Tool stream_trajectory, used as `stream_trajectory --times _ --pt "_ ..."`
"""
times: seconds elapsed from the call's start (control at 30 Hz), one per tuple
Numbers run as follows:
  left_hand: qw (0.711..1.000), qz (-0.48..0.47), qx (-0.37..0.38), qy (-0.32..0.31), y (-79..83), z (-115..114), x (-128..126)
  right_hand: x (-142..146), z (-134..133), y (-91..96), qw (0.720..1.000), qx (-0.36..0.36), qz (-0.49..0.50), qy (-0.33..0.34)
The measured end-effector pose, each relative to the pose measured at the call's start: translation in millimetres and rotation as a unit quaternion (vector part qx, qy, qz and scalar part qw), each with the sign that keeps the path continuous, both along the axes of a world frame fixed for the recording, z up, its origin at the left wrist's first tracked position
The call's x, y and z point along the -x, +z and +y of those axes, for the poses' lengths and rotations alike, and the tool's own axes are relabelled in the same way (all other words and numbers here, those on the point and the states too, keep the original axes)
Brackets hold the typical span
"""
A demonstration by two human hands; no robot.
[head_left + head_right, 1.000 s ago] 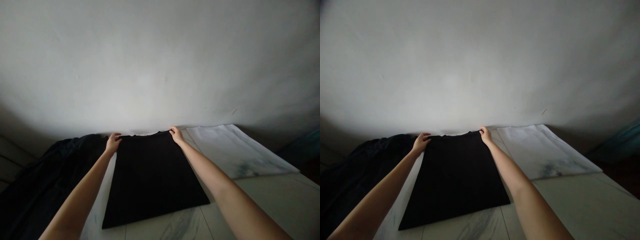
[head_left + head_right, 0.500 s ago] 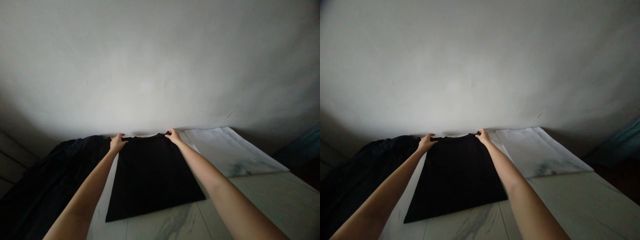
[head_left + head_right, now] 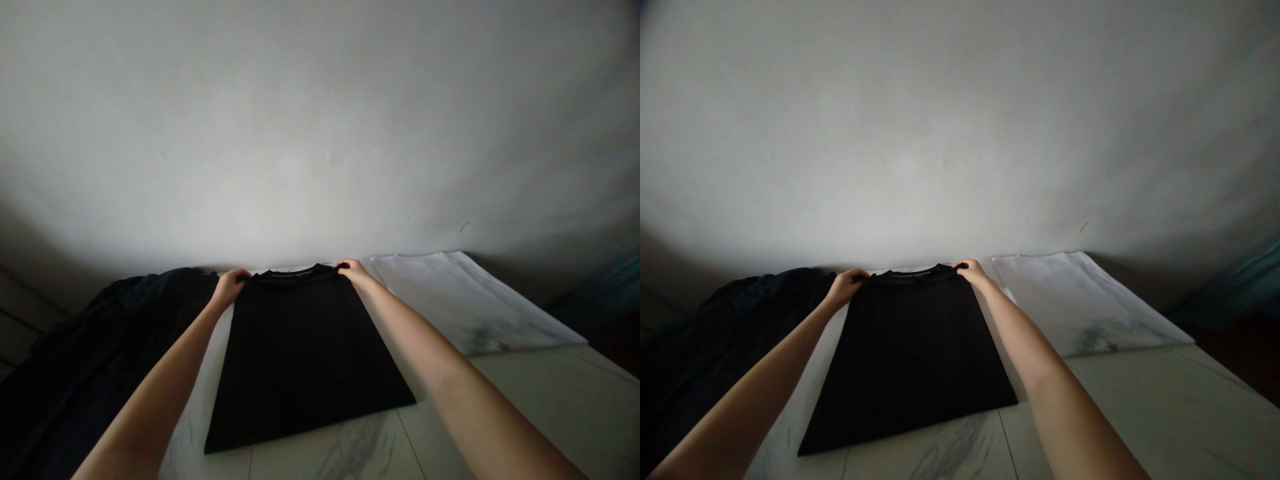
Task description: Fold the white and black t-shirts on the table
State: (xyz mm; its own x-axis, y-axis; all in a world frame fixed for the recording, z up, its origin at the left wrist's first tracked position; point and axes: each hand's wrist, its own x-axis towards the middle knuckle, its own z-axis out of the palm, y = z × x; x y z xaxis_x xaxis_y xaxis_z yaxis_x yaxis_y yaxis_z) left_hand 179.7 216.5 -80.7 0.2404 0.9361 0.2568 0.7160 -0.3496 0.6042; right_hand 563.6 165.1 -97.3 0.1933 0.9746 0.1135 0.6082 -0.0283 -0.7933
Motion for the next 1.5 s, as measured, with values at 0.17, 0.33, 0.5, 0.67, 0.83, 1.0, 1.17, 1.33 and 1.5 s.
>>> stream_trajectory --times 0.17,0.33,0.5,0.67,0.83,1.0,1.17,1.33,1.5 --pt "0.992 0.090 0.042 0.082 4.9 7.3 -11.0 4.8 17.4 1.0 0.994 0.029 -0.082 -0.073" --pt "0.974 0.204 0.032 0.092 14.8 -1.5 -19.0 20.1 12.8 1.1 0.979 0.019 -0.158 -0.127" --pt "0.949 0.261 -0.114 0.134 18.1 -37.1 -50.4 43.1 -13.6 5.5 0.941 -0.018 -0.297 -0.164" --pt "0.952 0.255 -0.146 -0.091 0.1 -73.6 -98.1 65.4 -44.1 -0.8 0.925 -0.044 -0.374 0.044" --pt "0.930 0.306 -0.078 -0.190 -17.3 -64.2 -106.3 61.7 -47.6 -4.9 0.903 0.003 -0.378 0.203" --pt "0.926 0.335 -0.049 -0.164 -15.1 -31.6 -62.9 34.0 -34.1 -5.9 0.921 0.048 -0.357 0.150" --pt "0.928 0.336 -0.040 -0.158 -15.2 -18.3 -28.0 24.1 -30.1 -13.0 0.928 0.052 -0.356 0.100" --pt "0.908 0.397 -0.024 -0.128 5.5 -24.8 -43.0 36.1 -29.3 10.8 0.910 0.129 -0.385 0.085" --pt "0.915 0.401 -0.022 -0.044 21.4 -82.1 -92.8 70.6 -55.6 31.7 0.909 0.190 -0.370 0.034"
